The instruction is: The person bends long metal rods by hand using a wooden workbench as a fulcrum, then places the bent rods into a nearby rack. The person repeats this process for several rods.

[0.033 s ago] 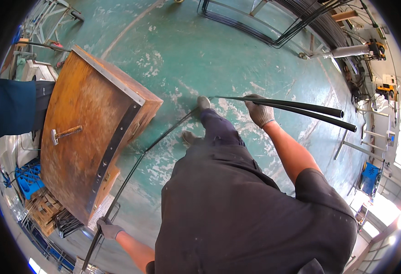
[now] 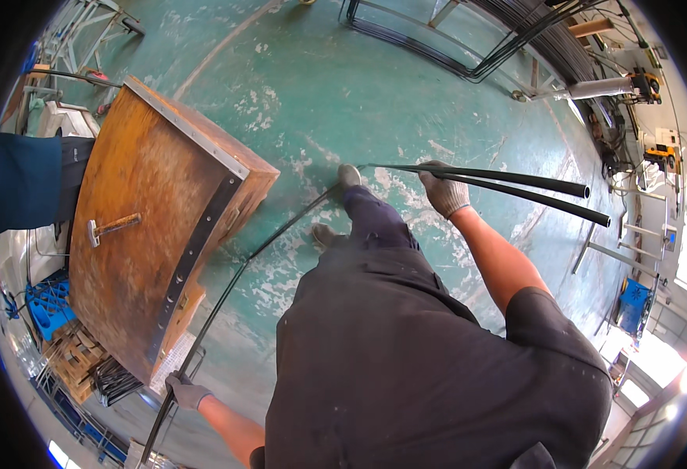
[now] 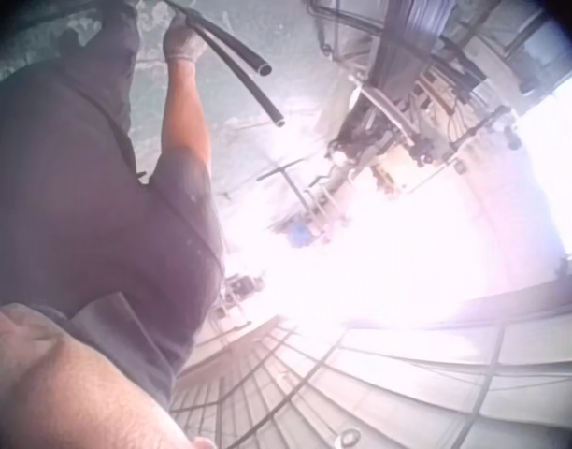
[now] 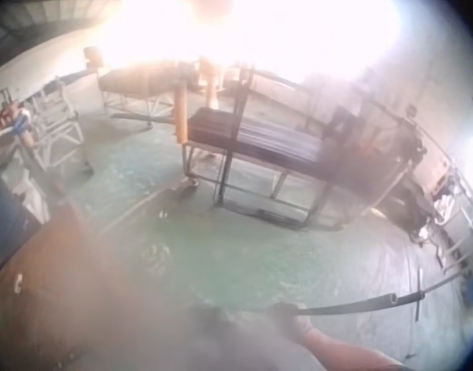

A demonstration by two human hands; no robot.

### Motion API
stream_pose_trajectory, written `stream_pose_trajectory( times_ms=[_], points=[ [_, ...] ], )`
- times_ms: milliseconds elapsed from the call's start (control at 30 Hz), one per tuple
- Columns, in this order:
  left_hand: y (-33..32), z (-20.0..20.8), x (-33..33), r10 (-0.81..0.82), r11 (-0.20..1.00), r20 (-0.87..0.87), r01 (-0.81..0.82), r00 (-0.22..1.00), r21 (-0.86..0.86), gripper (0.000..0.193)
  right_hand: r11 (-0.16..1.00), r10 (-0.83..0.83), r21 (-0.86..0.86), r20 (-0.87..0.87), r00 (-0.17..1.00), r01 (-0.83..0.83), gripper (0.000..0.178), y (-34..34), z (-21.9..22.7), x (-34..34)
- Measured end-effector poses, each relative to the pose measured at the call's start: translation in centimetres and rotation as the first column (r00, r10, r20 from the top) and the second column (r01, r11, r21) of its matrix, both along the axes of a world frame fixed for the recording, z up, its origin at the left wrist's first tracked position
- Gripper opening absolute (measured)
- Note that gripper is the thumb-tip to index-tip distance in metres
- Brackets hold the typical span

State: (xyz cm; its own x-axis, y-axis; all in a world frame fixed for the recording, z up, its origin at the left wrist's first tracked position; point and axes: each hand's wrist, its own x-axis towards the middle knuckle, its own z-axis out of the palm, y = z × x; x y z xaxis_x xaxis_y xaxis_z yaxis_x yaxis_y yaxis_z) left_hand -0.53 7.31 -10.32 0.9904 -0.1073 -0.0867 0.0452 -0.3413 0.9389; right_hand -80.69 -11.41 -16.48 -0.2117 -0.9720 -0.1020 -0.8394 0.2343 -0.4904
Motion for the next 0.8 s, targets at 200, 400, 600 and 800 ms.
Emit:
stream_pose_trajectory(
  times_ms=[200, 400, 600, 800],
  points=[
    [-0.6, 2.1, -1.9, -0.070, 0.997, 0.015, 0.071, 0.997, -0.044, 0.021, 0.998, 0.007, 0.055, 0.041, 0.999, -0.009, 0.026, -0.2, 0.5, 1.9],
    [-0.6, 2.3, -2.0, -0.101, 0.992, 0.030, 0.103, 0.994, -0.079, 0.022, 0.993, -0.107, -0.037, 0.149, 0.983, 0.114, 0.024, -0.6, 1.6, 4.2],
    [-1.7, 3.5, -2.8, -0.009, 0.998, 0.111, 0.016, 0.994, -0.058, 0.026, 0.994, -0.107, 0.013, 0.195, 0.975, 0.107, 0.025, -1.2, 1.8, 5.3],
    [-1.3, 2.5, -2.3, -0.007, 0.999, 0.095, 0.010, 0.995, -0.037, 0.027, 0.995, -0.066, 0.082, 0.124, 0.990, 0.056, 0.028, -1.5, 2.1, 6.2]
  ],
)
